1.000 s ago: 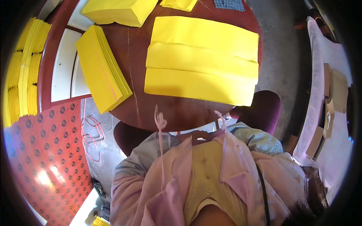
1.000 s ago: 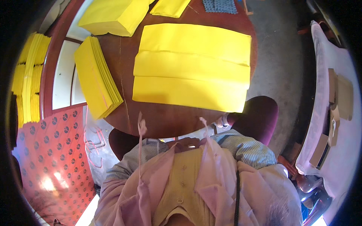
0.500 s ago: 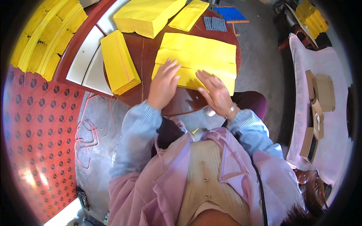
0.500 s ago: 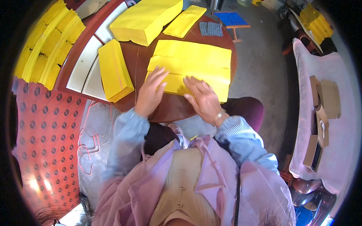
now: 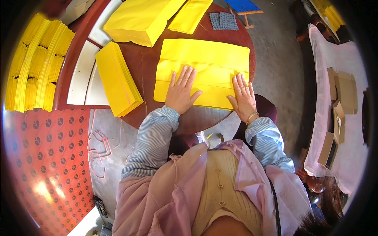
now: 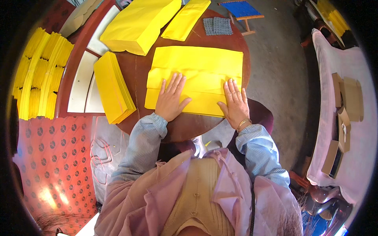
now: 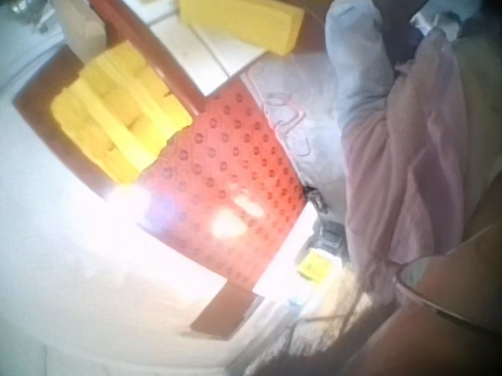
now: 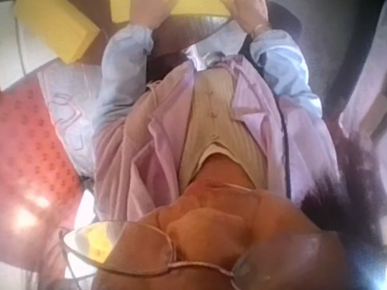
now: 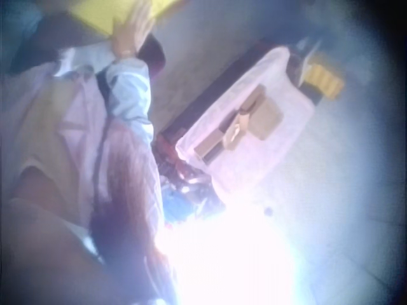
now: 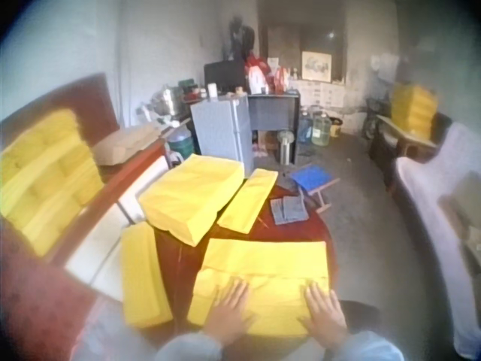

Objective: The person folds yellow paper sheets on a table, pressing the creases and stacking the folded pieces. They repeatedly pick up sheets, fold them in half, and place them into a growing stack.

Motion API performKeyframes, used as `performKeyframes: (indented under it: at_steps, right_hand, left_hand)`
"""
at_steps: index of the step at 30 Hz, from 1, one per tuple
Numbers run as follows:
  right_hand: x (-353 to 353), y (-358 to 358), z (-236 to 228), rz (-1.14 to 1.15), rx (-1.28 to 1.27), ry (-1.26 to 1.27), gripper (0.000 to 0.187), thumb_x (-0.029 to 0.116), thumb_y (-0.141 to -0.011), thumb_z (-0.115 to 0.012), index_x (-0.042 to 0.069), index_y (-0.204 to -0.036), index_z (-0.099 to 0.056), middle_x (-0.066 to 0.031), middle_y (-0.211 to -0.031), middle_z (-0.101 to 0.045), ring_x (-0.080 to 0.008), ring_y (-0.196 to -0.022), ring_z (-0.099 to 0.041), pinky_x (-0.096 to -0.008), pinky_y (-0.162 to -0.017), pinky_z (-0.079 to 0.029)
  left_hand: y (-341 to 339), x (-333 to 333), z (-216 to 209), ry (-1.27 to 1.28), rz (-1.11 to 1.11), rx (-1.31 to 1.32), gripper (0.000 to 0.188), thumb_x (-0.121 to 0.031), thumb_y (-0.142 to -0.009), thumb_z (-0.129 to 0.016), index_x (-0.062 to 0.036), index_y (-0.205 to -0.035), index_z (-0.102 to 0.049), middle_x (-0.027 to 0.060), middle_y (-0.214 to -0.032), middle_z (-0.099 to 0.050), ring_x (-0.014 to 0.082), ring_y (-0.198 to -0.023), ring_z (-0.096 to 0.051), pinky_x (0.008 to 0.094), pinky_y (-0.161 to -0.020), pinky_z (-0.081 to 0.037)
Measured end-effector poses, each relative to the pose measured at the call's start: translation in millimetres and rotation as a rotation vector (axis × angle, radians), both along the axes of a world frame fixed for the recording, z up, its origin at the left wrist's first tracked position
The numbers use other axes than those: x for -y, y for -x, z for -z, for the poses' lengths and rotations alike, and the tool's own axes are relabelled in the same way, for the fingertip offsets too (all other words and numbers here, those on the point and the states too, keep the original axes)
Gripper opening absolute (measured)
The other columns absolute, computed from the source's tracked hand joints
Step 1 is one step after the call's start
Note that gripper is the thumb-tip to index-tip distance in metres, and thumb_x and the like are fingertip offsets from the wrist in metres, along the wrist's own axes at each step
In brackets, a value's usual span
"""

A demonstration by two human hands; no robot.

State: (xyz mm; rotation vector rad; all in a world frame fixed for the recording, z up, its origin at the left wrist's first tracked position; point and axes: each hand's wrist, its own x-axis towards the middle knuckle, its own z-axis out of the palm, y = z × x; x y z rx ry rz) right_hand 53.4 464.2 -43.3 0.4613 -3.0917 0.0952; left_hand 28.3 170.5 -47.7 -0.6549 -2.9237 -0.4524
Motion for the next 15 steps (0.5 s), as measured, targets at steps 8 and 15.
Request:
performKeyframes:
  at_steps: [8, 15]
  right_hand:
    - [2.6, 0.8, 1.7, 0.041, 0.005, -0.02, 0.075, 0.057, -0.108, -0.045, 0.013, -0.167, -0.028, -0.0085, -0.175, -0.023, -0.023, -0.163, -0.017, -0.0506, -0.132, -0.012]
    - [2.1, -1.5, 0.4, 0.037, -0.031, 0.01, 0.075, 0.059, -0.108, -0.045, 0.016, -0.167, -0.03, -0.0058, -0.175, -0.025, -0.0205, -0.163, -0.018, -0.0523, -0.132, -0.012]
  left_hand:
    - [-8.0, -9.8, -7.6, -0.636, -0.325, -0.12, 0.07, -0.02, -0.099, -0.069, -0.0029, -0.159, -0.036, 0.0206, -0.163, -0.038, 0.038, -0.153, -0.034, 0.0487, -0.127, -0.028]
    - [-12.1, -38.0, -12.2, -1.796, -0.789, 0.234, 0.035, -0.007, -0.101, -0.063, 0.0004, -0.134, -0.053, 0.0081, -0.121, -0.056, 0.0208, -0.121, -0.057, 0.0326, -0.111, -0.047]
